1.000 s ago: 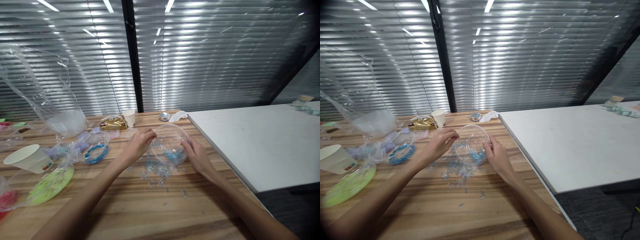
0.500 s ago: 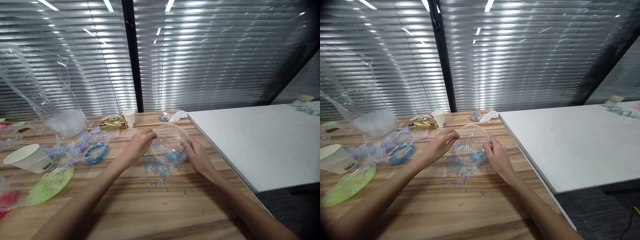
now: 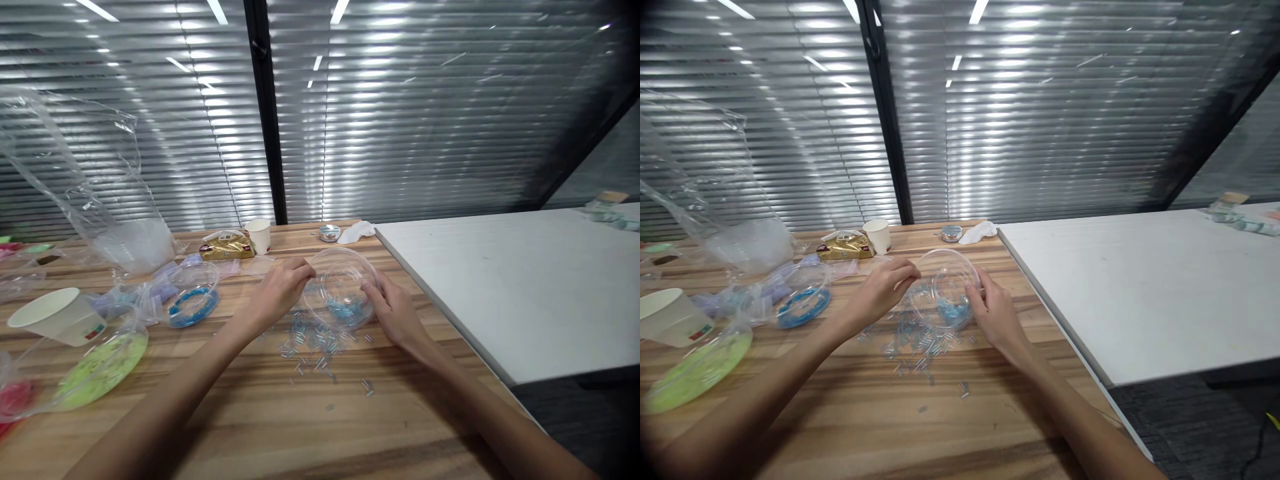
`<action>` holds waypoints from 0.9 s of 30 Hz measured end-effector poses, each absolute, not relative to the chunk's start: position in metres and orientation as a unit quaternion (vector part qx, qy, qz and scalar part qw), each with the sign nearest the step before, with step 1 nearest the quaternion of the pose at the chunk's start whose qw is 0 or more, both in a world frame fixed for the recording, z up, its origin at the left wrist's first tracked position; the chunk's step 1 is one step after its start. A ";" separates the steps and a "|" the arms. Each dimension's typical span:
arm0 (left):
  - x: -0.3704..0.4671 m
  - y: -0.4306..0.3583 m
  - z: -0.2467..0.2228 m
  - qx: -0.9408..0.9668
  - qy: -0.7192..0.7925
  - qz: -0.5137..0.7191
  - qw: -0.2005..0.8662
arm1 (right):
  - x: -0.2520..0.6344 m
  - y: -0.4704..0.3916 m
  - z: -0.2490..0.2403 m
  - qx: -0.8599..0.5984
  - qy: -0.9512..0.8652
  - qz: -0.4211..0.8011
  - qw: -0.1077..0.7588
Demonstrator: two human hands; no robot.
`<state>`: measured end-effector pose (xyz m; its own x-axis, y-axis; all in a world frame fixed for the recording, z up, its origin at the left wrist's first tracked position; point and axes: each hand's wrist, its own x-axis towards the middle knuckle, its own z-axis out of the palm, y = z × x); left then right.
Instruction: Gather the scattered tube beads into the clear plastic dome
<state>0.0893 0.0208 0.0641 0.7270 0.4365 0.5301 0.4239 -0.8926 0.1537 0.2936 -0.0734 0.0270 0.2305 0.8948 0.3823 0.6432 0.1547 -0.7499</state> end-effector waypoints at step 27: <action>0.089 0.018 0.059 0.935 0.243 0.258 -0.006 | 0.293 -0.073 0.027 -0.640 -0.604 0.146 0.452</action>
<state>0.0892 0.0182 0.0592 0.7482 0.4514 0.4863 0.4578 -0.8817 0.1142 0.2931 -0.0731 0.0270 0.2271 0.9049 0.3598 0.6410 0.1392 -0.7548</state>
